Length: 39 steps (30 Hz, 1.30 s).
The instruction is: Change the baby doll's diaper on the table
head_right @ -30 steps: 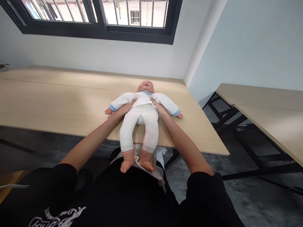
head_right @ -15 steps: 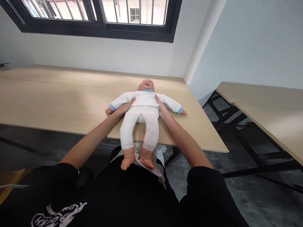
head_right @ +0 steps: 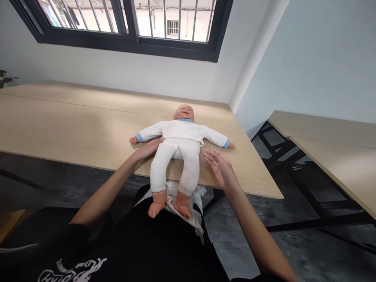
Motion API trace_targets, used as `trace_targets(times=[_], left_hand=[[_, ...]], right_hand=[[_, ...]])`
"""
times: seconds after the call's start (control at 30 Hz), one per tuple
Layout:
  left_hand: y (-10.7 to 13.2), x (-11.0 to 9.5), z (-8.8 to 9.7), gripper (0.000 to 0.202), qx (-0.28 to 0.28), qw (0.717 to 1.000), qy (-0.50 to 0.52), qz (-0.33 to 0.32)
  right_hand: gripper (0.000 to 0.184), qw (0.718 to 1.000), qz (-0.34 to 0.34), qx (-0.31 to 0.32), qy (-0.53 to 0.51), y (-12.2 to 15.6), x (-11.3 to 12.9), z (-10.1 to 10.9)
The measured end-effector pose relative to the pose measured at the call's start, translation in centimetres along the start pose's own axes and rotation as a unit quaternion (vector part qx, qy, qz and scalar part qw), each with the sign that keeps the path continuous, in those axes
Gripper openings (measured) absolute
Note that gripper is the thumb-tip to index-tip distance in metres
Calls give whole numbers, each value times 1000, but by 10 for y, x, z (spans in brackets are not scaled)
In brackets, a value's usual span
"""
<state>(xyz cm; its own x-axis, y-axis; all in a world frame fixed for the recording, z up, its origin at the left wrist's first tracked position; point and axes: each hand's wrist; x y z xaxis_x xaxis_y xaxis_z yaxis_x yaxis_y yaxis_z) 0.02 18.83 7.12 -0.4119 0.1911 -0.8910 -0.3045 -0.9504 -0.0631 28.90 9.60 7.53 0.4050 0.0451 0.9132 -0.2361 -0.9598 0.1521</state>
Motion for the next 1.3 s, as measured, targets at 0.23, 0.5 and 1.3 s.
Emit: trace_targets(times=[0.23,0.5,1.3], left_hand=[[84,-14,-23,60,7,997,78,27],[162,-16,-46,58,-77,952,294,33],[132,47,-87,105,291,782,542,100]], right_hand=[[42,929,-27,231,287,94,-25,43],[60,848,-53,369,378,120,-60,25],[71,901,-125,141,390,55,-154,60]])
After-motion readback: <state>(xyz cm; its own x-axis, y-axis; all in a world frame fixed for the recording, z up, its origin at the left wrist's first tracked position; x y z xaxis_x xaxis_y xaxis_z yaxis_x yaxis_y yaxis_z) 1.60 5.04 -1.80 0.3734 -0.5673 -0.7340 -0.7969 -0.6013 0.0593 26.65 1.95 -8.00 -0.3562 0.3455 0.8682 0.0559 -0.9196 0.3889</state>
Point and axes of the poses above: each hand's wrist, its own y-axis away from the middle knuckle, its own z-axis out of the back of the hand, x = y × z, and after that the axes turned 2 degrees about -y, right-handed
